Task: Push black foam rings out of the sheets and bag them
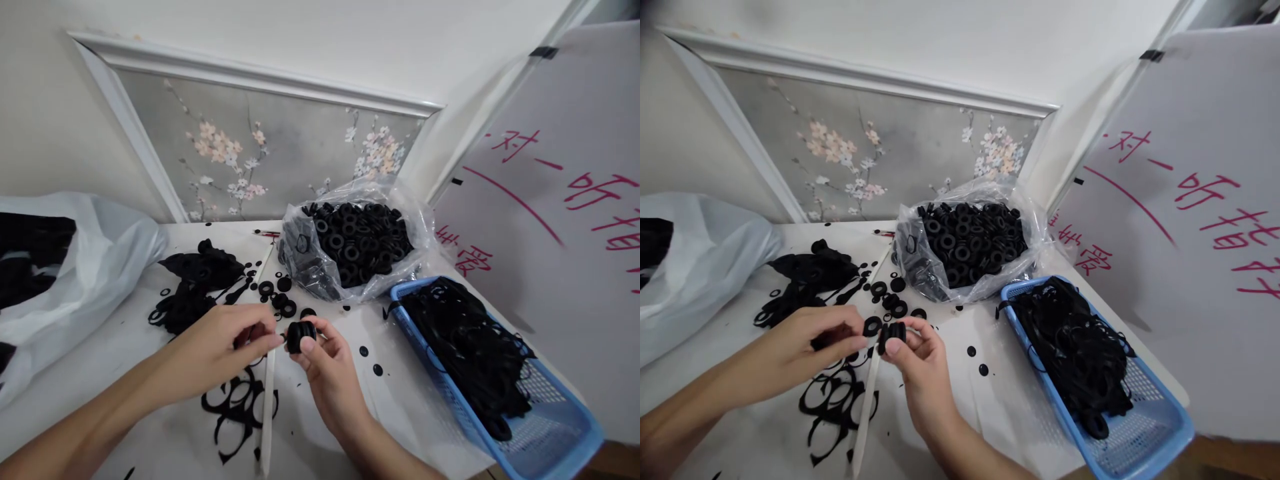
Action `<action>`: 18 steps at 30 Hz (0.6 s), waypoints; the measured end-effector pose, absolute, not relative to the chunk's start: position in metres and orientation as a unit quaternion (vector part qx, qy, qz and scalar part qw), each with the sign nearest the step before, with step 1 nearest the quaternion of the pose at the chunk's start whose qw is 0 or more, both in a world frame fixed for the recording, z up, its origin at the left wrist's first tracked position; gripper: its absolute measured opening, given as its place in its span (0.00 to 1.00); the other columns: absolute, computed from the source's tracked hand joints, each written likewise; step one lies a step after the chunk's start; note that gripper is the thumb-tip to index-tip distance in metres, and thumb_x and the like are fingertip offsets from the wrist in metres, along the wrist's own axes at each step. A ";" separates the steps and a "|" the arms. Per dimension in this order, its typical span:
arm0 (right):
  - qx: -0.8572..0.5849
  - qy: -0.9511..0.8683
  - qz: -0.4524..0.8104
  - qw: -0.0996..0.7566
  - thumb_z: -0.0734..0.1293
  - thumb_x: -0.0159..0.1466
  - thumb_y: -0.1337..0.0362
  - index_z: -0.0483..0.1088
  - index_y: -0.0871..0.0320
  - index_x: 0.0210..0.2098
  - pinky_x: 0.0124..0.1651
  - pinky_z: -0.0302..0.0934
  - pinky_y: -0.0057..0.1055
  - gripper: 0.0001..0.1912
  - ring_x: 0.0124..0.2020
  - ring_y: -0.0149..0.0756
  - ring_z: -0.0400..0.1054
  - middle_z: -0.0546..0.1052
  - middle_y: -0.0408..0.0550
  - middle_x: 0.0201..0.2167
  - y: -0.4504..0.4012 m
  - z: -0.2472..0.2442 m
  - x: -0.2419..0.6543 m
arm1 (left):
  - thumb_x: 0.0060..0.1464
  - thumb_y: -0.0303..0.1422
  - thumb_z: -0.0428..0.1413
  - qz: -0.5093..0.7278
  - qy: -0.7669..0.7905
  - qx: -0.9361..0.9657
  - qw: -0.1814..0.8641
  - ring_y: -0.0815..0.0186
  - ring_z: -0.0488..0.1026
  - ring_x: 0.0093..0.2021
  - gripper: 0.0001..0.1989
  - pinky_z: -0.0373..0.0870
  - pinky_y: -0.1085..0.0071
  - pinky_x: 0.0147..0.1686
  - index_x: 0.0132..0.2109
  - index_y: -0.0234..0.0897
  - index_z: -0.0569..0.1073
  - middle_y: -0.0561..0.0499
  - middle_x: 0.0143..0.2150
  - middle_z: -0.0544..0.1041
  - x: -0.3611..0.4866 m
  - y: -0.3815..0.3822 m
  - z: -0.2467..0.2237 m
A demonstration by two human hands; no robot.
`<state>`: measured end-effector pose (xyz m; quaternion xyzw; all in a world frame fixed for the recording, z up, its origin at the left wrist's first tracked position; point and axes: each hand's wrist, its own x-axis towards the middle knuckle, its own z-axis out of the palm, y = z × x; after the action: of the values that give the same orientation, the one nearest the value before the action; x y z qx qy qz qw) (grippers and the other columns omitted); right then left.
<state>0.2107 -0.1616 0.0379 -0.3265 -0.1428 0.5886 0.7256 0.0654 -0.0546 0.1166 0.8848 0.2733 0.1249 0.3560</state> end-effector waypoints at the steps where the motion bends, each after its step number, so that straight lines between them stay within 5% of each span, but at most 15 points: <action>1: -0.337 -0.143 0.579 0.728 0.78 0.51 0.63 0.73 0.54 0.40 0.42 0.65 0.27 0.18 0.34 0.29 0.72 0.79 0.42 0.32 -0.161 0.036 0.209 | 0.62 0.42 0.50 0.178 0.269 0.860 0.396 0.71 0.60 0.23 0.16 0.55 0.75 0.22 0.31 0.37 0.69 0.56 0.23 0.65 0.062 -0.055 0.111; 5: -0.339 -0.168 0.619 0.688 0.78 0.53 0.63 0.72 0.53 0.47 0.46 0.64 0.32 0.23 0.41 0.35 0.72 0.79 0.45 0.39 -0.165 0.029 0.190 | 0.65 0.49 0.42 0.404 0.233 0.718 0.517 0.71 0.58 0.21 0.23 0.57 0.75 0.20 0.35 0.38 0.72 0.56 0.22 0.61 0.060 -0.067 0.085; 14: -0.319 -0.146 0.633 0.690 0.78 0.52 0.60 0.63 0.52 0.51 0.43 0.63 0.32 0.32 0.39 0.35 0.73 0.80 0.45 0.38 -0.166 0.022 0.163 | 0.66 0.49 0.39 0.475 0.208 0.700 0.491 0.71 0.62 0.26 0.24 0.61 0.73 0.23 0.38 0.40 0.73 0.50 0.36 0.66 0.068 -0.086 0.065; 18: -0.304 -0.190 0.627 0.691 0.75 0.56 0.62 0.63 0.52 0.46 0.45 0.63 0.33 0.23 0.39 0.34 0.73 0.79 0.44 0.36 -0.167 0.022 0.166 | 0.64 0.53 0.38 0.482 0.214 0.670 0.523 0.68 0.60 0.26 0.28 0.59 0.72 0.24 0.34 0.38 0.72 0.51 0.29 0.64 0.068 -0.092 0.062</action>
<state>0.1661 -0.1667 0.0220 -0.3044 -0.1903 0.6270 0.6914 0.0677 -0.0917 0.0622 0.6696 0.2136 0.4823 0.5228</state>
